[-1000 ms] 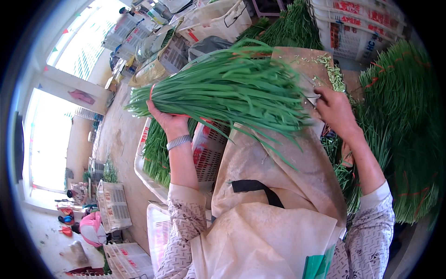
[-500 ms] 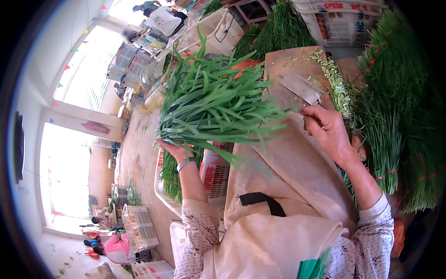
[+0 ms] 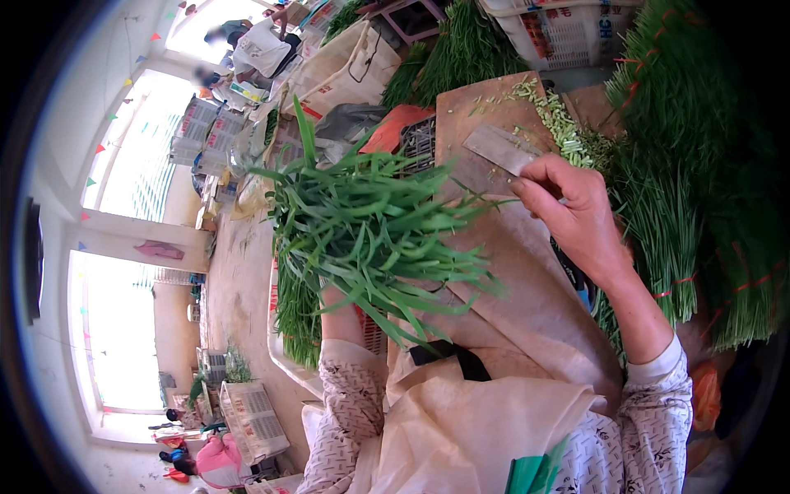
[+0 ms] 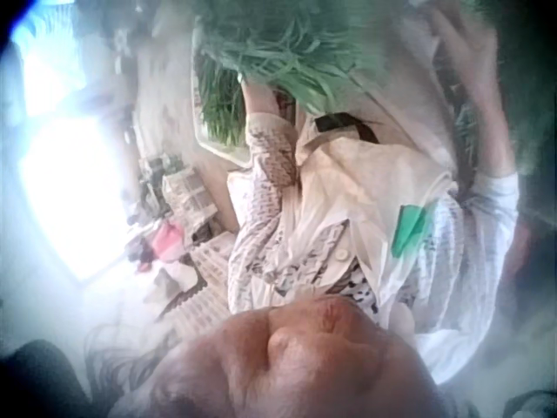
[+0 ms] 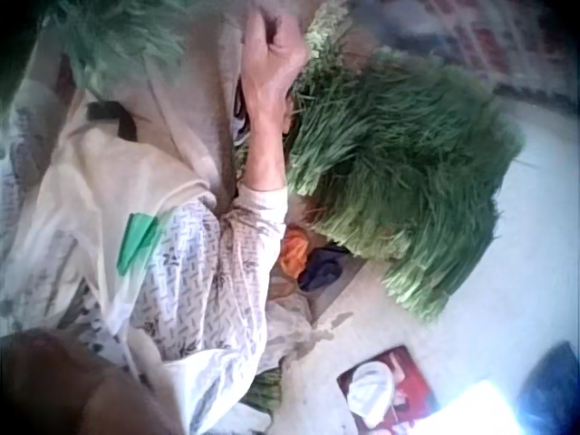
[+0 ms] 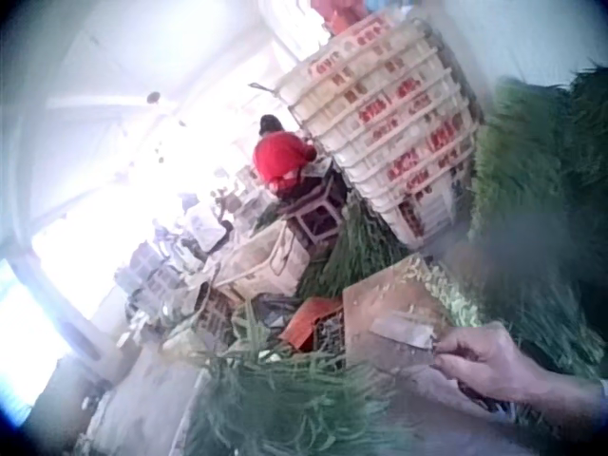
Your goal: The person trims a bunch of chives with a cleaver on a wooden board, removes loose leaves by hand, and then ties a red band around the bunch before placing it in a white plastic crate.
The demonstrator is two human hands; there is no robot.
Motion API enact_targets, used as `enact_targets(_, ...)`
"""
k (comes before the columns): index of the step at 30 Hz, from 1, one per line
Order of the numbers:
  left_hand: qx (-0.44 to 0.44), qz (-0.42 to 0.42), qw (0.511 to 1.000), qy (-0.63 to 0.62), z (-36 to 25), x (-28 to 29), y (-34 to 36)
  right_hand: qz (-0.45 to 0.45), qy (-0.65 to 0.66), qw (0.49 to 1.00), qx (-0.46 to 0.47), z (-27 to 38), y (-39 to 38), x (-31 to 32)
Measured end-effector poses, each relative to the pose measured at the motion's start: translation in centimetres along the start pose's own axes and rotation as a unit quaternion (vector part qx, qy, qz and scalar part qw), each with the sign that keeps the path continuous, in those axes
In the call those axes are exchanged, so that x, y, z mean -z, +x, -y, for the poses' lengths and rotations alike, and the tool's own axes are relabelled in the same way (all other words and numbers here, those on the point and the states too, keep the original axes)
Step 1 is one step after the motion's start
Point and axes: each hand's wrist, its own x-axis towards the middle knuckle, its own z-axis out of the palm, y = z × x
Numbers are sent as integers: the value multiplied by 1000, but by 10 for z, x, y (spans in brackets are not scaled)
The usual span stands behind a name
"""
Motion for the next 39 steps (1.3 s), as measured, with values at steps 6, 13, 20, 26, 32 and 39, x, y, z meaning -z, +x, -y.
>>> enact_targets(6,11,30,999,5,0,-12,-18,-20,-57,991,119,31,52,-27)
enact_targets(13,31,67,997,0,6,-29,-53,19,77,996,35,-10,92,-56)
enact_targets(20,22,95,995,-7,2,-67,-27,85,240,965,-55,-10,155,-93)
enact_targets(26,-5,97,995,-27,-25,-98,-10,396,166,903,-16,18,100,-161)
enact_targets(32,-48,180,979,-82,9,-98,-33,292,186,938,17,16,76,-176)
enact_targets(39,-129,121,981,75,-3,-103,0,358,141,913,-134,-30,88,-173)
